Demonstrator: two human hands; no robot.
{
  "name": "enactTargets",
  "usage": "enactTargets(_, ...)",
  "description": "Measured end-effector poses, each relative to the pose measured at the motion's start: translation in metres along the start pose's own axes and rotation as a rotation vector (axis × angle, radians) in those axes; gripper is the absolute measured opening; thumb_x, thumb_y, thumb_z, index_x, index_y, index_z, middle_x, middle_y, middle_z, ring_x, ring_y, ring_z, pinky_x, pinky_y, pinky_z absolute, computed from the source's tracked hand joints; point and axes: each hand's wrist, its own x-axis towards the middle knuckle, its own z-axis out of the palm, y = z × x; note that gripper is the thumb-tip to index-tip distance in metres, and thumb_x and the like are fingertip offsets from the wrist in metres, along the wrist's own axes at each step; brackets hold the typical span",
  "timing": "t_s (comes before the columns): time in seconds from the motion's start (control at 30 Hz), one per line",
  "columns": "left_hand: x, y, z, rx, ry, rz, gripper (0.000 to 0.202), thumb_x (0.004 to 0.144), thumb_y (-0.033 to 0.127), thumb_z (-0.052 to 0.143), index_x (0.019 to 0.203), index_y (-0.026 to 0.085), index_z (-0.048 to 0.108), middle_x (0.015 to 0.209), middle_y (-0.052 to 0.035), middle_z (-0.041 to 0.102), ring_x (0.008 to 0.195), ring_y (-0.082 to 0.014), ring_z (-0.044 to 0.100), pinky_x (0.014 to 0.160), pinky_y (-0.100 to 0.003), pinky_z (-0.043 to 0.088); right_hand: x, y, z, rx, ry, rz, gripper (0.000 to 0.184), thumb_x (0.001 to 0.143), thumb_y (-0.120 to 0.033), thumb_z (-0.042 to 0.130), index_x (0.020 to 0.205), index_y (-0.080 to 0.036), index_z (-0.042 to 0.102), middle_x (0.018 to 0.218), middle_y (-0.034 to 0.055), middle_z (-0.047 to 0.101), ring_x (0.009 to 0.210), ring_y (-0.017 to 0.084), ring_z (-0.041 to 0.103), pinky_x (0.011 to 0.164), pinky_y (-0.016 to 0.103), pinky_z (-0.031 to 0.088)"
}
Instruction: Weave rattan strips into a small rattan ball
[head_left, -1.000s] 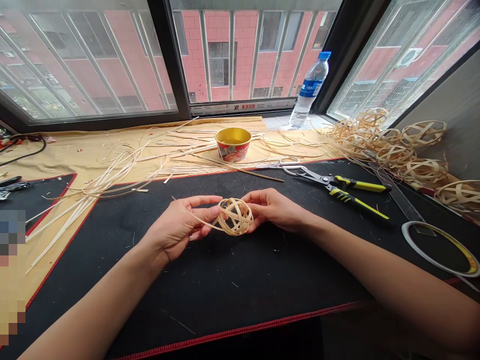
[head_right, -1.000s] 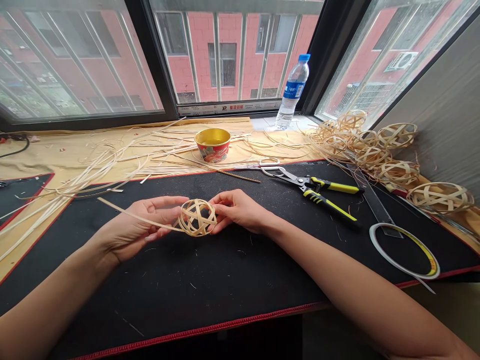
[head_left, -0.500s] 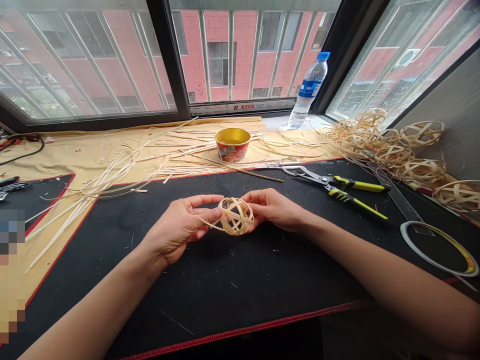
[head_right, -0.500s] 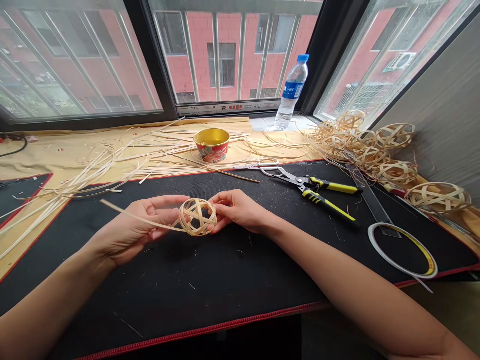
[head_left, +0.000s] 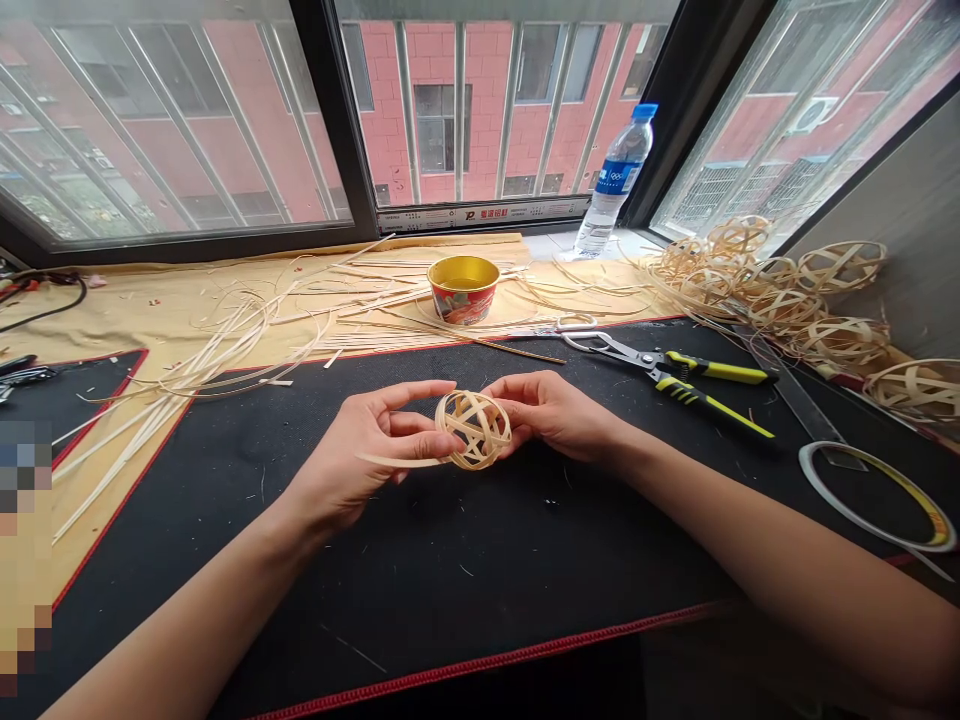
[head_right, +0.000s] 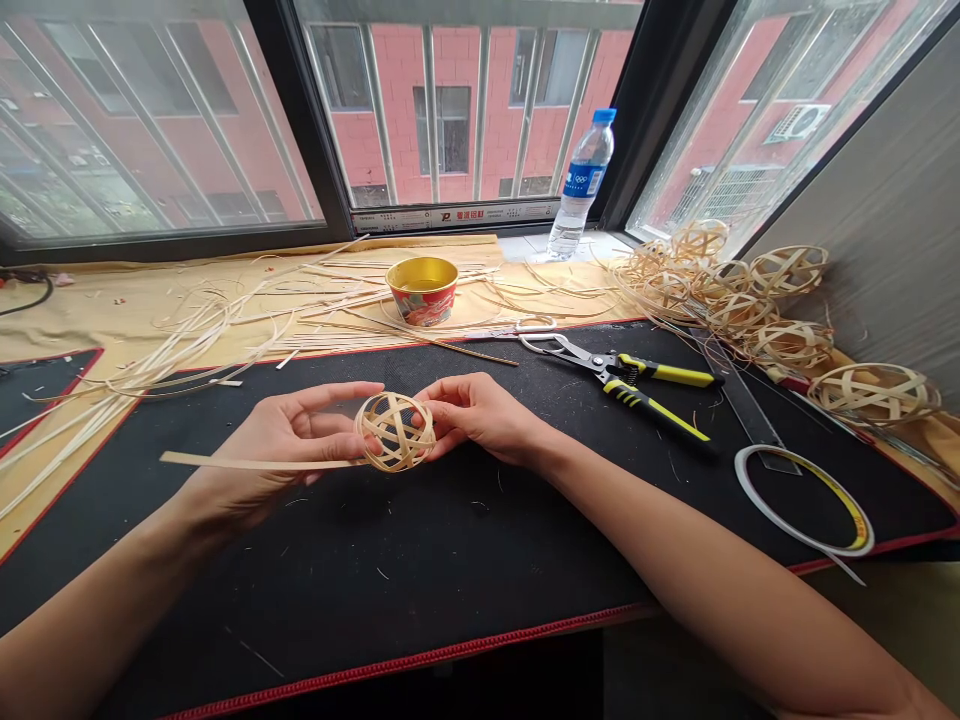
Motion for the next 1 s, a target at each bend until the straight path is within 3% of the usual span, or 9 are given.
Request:
enactTargets(0.23,0.0007,-0.0013,0.0014,-0.008,0.049,0.059,0.064,0.062,0.034,0.081,0.121,0.022,0.060,0.079,-0.0063,0.075,0.053,-0.0107,0.056,0.040,-0.015,0.026,-0.0008,-0.0001,-0.0008,0.022,0.007,-0.044,0.035,0.069,-0.040,0.076,0.085,-0.011,0.065,0.075,0.0032,0.068,0.063,0.011,0.065,0.057,0.021,0.056)
enactTargets(0.43,-0.0007,0.0000,0.0023,-0.031,0.017,0.116,0.047,0.065,0.025,0.079,0.111,0.020,0.067,0.080,-0.0055,0.075,0.065,-0.0128,0.064,0.049,-0.015,0.040,0.0000,0.0020,-0.0030,-0.005,0.024,-0.093,0.033,0.071,-0.040,0.074,0.088,-0.012,0.066,0.076,0.0032,0.069,0.063,0.011,0.065,0.056,0.021,0.055)
enactTargets(0.5,-0.0009,0.0011,0.0026,-0.033,0.022,0.118,0.045,0.066,0.023,0.078,0.109,0.020,0.068,0.076,-0.0035,0.074,0.063,-0.0105,0.062,0.051,-0.014,0.042,0.0000,0.0020,-0.0030,-0.004,0.026,-0.106,0.031,0.073,-0.039,0.073,0.088,-0.012,0.066,0.075,0.0030,0.069,0.063,0.011,0.065,0.056,0.021,0.054)
enactTargets(0.67,-0.0011,0.0020,0.0014,0.013,0.027,0.139,0.042,0.069,0.026,0.076,0.110,0.023,0.068,0.073,-0.0002,0.070,0.049,-0.0035,0.046,0.039,-0.011,0.030,0.0002,0.0008,-0.0019,0.038,0.048,-0.085,0.030,0.072,-0.037,0.074,0.086,-0.012,0.066,0.073,0.0025,0.068,0.061,0.010,0.064,0.055,0.020,0.055)
enactTargets(1.0,0.0001,0.0012,0.0034,0.008,0.064,0.125,0.044,0.069,0.026,0.077,0.111,0.020,0.067,0.074,-0.0034,0.070,0.048,-0.0034,0.044,0.038,-0.010,0.033,0.0015,-0.0011,-0.0021,0.096,0.060,-0.045,0.035,0.066,-0.042,0.078,0.078,-0.011,0.065,0.068,0.0017,0.067,0.057,0.010,0.064,0.056,0.022,0.058)
